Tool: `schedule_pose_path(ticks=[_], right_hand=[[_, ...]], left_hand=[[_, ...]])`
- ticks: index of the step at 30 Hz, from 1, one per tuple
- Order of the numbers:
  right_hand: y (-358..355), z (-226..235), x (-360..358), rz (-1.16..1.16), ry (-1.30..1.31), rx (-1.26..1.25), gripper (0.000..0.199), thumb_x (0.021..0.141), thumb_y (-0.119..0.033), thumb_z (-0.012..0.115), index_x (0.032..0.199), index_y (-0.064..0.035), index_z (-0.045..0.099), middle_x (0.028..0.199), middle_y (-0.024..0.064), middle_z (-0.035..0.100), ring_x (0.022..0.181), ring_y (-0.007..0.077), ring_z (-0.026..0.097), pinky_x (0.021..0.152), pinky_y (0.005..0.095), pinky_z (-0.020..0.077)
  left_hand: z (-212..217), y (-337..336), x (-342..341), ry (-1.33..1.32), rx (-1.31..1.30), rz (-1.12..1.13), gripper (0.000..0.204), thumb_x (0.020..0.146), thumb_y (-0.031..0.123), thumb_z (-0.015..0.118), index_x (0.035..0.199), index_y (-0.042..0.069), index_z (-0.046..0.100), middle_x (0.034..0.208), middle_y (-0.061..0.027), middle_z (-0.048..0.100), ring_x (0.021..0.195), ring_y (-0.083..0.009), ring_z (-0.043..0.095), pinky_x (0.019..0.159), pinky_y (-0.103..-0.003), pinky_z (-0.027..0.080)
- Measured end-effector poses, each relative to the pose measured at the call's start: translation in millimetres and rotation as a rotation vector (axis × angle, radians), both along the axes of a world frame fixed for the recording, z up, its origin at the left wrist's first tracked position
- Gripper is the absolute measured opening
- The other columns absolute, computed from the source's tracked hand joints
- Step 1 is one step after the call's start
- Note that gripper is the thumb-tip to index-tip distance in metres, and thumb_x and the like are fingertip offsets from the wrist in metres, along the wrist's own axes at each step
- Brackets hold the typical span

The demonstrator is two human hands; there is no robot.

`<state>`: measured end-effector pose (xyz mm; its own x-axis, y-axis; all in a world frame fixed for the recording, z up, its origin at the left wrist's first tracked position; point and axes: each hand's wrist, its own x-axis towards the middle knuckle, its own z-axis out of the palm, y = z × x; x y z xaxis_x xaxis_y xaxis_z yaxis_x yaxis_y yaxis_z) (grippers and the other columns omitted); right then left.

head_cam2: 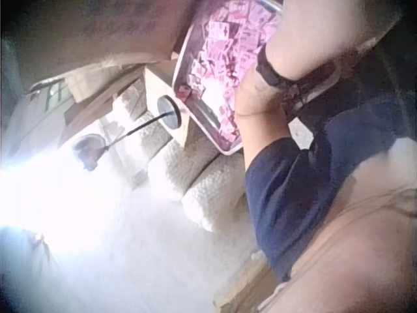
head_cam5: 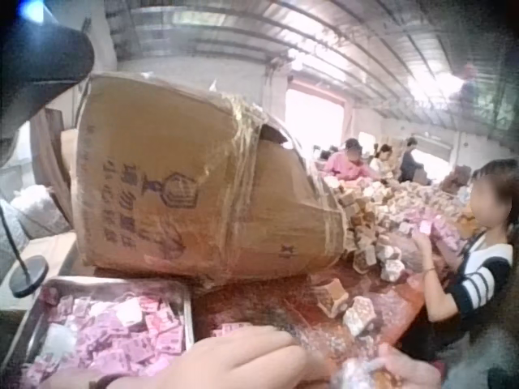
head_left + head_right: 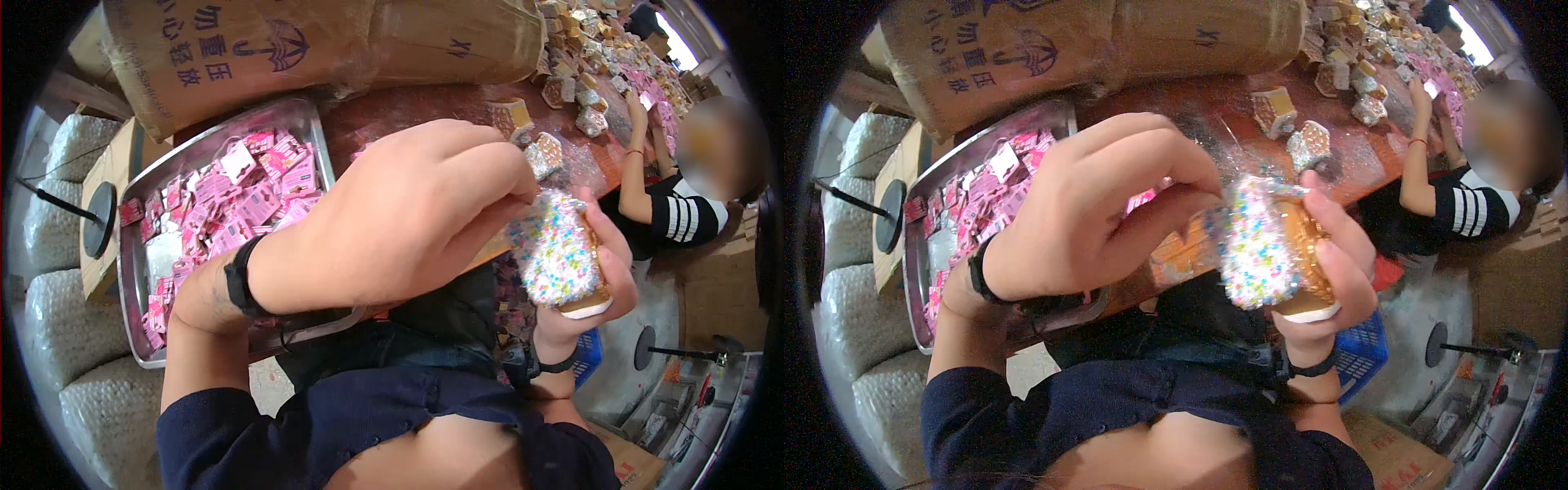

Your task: Wrapping small decorated cake-shaped products in plastic and attaching product labels.

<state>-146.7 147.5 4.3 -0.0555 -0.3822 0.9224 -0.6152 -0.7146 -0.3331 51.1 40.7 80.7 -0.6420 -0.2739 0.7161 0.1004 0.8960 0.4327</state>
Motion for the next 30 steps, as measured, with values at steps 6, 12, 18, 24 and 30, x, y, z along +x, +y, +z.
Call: schedule_pose_path(ticks=[6,12,18,24,30], right_hand=[[16.3,2.9,-25.0,-0.034,0.052,0.074,0.051,0.09,-0.023,0.066,0.127,-0.0071,0.035,0.128,0.0323,0.048,0.116,0.0468,0.054,0.098,0.0544,0.0474],[27.0,-10.0,-9.0,0.197,-0.004,0.214,0.04,0.092,-0.024,0.063,0.122,-0.0112,0.04,0.126,0.0282,0.05,0.112,0.0397,0.057,0.093,0.0469,0.0507],[15.6,-17.8,-4.9,0.477,-0.099,0.397,0.044,0.082,-0.018,0.076,0.114,-0.0075,0.048,0.12,0.0242,0.058,0.108,0.0379,0.06,0.093,0.0459,0.0496],[33.3,-37.4,-52.6,0.026,-0.413,0.339,0.072,0.077,-0.02,0.081,0.136,-0.0026,0.042,0.131,0.0103,0.05,0.118,0.021,0.05,0.102,0.0356,0.0397],[71.3,-69.8,-126.1,-0.709,-0.613,0.412,0.055,0.089,-0.017,0.071,0.136,-0.0044,0.044,0.128,0.0157,0.052,0.113,0.0252,0.053,0.098,0.0366,0.0436]], left_hand=[[14.5,-0.1,-14.6,-0.095,0.475,-0.168,0.027,0.078,0.01,0.07,0.103,0.001,0.062,0.078,-0.0158,0.067,0.074,-0.0324,0.067,0.065,-0.037,0.053],[32.7,16.1,6.8,-0.607,0.534,-0.081,0.047,0.077,0.013,0.071,0.12,0.001,0.053,0.077,-0.0144,0.068,0.073,-0.0301,0.068,0.062,-0.038,0.051],[2.5,40.1,41.4,-0.63,0.477,0.059,0.066,0.076,0.028,0.079,0.129,0.004,0.049,0.094,-0.0179,0.067,0.085,-0.0289,0.067,0.072,-0.038,0.051],[-41.8,87.6,84.5,0.012,0.633,0.564,0.044,0.083,0.006,0.071,0.124,-0.002,0.055,0.104,-0.009,0.066,0.09,-0.0166,0.064,0.082,-0.032,0.05],[-39.0,104.8,111.6,-0.373,0.264,0.886,0.012,0.078,-0.005,0.068,0.09,-0.003,0.067,0.089,-0.0118,0.067,0.083,-0.0226,0.065,0.076,-0.03,0.05]])
